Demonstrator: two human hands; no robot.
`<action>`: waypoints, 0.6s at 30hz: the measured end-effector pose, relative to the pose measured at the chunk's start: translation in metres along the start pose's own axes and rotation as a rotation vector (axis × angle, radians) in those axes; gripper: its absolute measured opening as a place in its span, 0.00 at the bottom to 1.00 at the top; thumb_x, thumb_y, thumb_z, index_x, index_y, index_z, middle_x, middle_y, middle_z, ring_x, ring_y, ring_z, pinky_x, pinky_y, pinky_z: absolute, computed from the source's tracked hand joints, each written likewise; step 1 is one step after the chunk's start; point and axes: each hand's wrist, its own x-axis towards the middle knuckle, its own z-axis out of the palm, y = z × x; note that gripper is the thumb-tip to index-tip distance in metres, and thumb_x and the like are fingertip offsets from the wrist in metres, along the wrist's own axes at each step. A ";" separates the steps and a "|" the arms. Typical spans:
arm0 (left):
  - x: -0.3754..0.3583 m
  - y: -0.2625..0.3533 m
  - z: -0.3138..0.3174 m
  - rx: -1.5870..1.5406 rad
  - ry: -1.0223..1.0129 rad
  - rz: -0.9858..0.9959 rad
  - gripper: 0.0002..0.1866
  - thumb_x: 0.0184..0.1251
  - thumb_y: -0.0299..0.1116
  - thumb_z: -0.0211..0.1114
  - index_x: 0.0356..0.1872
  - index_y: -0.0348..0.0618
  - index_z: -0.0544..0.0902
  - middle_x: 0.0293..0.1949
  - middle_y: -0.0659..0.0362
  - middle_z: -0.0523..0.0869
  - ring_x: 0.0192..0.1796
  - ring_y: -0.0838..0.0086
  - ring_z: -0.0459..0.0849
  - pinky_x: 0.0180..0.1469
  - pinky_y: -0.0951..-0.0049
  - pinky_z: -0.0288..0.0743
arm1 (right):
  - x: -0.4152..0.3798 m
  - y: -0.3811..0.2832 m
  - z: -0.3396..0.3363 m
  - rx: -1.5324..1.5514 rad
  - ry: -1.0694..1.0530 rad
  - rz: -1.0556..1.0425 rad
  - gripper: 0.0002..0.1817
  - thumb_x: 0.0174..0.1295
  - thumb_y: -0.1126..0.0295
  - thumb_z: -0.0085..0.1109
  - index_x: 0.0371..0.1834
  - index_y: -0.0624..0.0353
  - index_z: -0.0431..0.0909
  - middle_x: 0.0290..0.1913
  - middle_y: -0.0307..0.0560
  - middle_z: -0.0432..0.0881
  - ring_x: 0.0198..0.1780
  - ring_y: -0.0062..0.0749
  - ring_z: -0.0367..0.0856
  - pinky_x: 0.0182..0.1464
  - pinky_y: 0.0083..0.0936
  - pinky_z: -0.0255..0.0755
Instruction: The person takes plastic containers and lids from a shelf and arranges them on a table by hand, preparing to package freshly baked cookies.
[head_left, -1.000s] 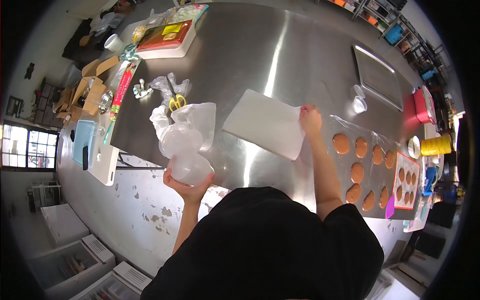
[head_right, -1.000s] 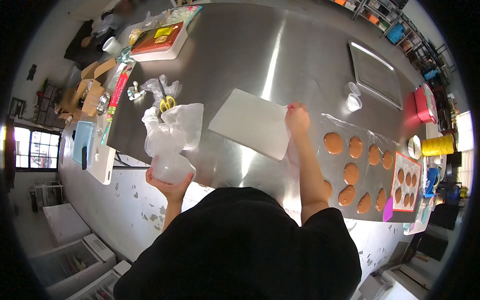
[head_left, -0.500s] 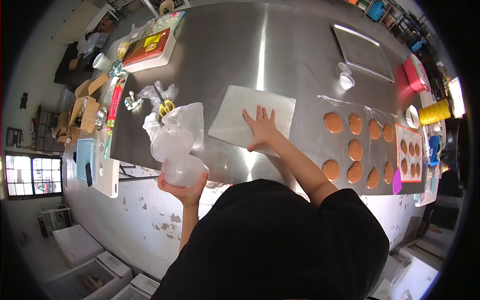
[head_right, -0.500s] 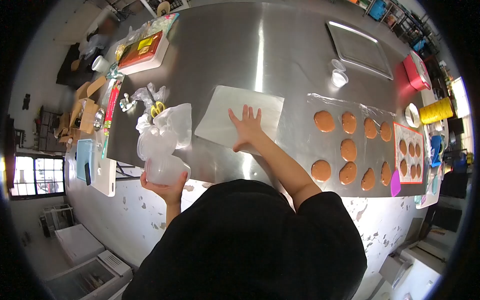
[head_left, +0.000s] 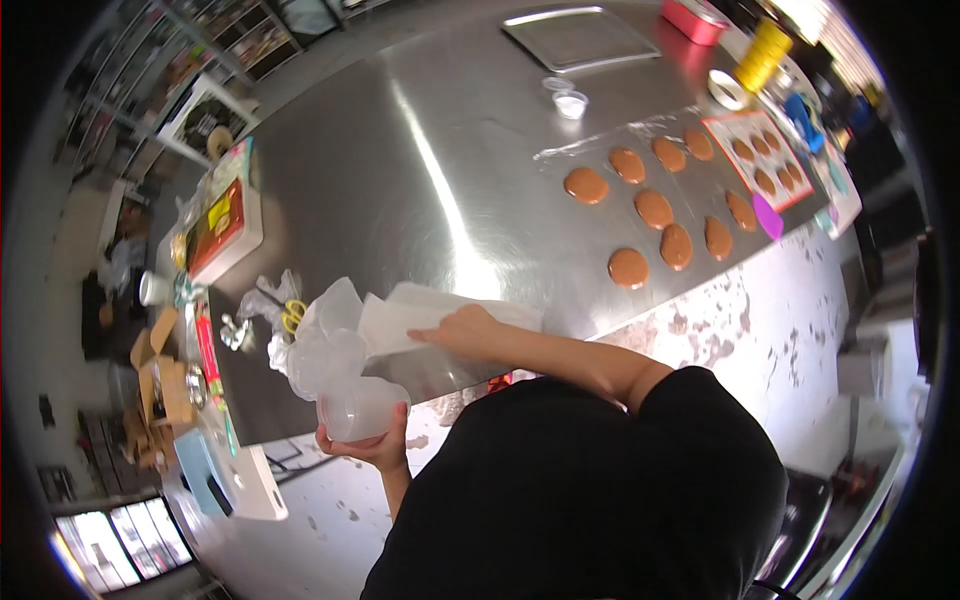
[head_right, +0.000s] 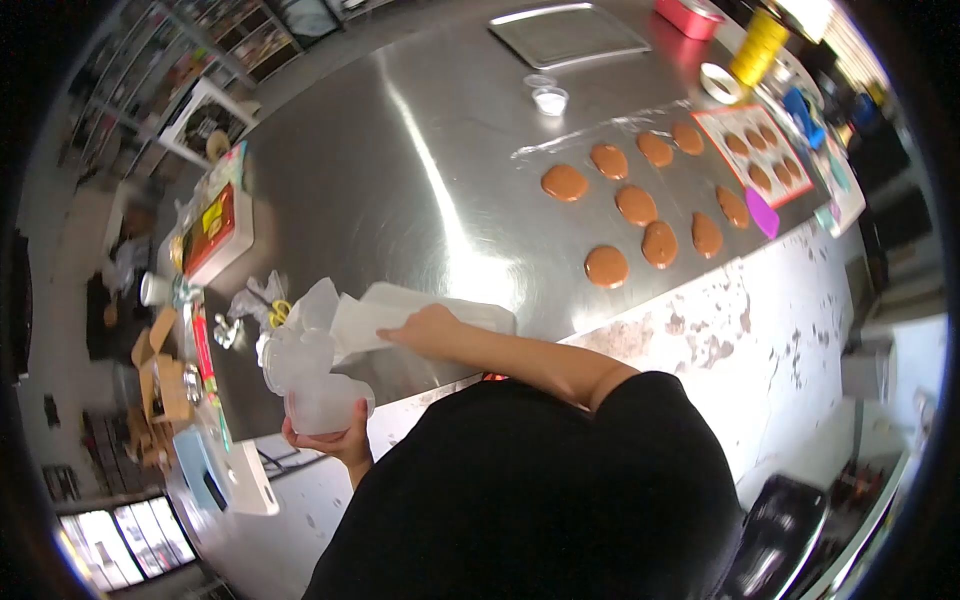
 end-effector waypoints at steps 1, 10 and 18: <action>0.011 -0.001 -0.001 0.005 -0.043 0.054 0.54 0.30 0.31 0.80 0.58 0.47 0.49 0.61 0.47 0.61 0.62 0.57 0.64 0.63 0.54 0.65 | -0.014 -0.011 -0.012 0.004 0.012 0.038 0.29 0.56 0.71 0.46 0.63 0.34 0.64 0.29 0.46 0.80 0.32 0.41 0.82 0.33 0.34 0.74; 0.048 -0.028 0.038 -0.181 -0.426 0.149 0.54 0.29 0.28 0.80 0.58 0.47 0.47 0.60 0.46 0.58 0.58 0.59 0.67 0.57 0.60 0.72 | -0.205 -0.059 -0.026 0.220 0.026 0.727 0.34 0.49 0.79 0.46 0.61 0.32 0.68 0.35 0.50 0.77 0.41 0.43 0.78 0.42 0.37 0.72; -0.054 0.050 0.159 -0.567 -0.915 0.005 0.55 0.29 0.33 0.81 0.57 0.48 0.48 0.58 0.46 0.61 0.56 0.59 0.69 0.53 0.60 0.73 | -0.417 -0.084 0.070 0.650 0.776 1.543 0.18 0.55 0.67 0.49 0.49 0.56 0.78 0.40 0.60 0.81 0.47 0.53 0.77 0.48 0.35 0.70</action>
